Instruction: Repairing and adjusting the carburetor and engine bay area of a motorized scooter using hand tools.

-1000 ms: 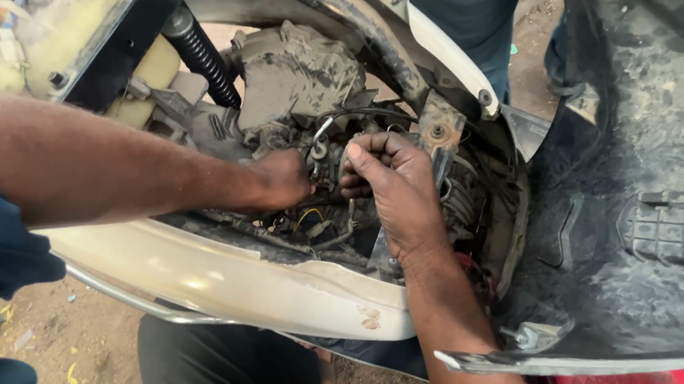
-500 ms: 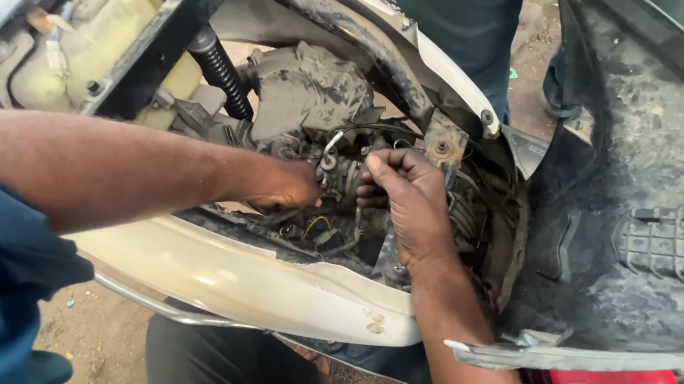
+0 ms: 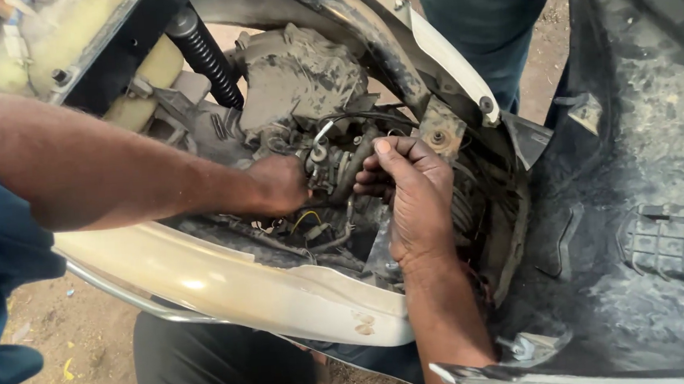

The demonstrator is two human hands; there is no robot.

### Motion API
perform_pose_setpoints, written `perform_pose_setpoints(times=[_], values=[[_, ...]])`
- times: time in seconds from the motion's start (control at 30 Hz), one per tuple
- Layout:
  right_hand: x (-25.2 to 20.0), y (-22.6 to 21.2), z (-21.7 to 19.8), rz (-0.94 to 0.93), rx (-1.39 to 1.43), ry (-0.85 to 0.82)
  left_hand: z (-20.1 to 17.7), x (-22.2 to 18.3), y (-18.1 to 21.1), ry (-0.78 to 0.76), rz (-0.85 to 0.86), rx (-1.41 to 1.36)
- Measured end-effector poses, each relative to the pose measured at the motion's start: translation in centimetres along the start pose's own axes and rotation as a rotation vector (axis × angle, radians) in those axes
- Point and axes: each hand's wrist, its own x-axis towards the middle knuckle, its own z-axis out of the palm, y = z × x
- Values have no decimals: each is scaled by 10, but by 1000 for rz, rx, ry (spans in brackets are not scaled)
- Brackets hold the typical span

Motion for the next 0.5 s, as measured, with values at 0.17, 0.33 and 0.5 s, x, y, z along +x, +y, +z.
perform_pose_setpoints(times=[0.17,0.33,0.5], values=[[2,-4,0,-11,21,8,3,8,-3,59,-10,-39],[2,-3,0,31,51,27,8,17,-12,113,50,34],[3,-2,-1,24,62,33,3,15,-6,107,73,53]])
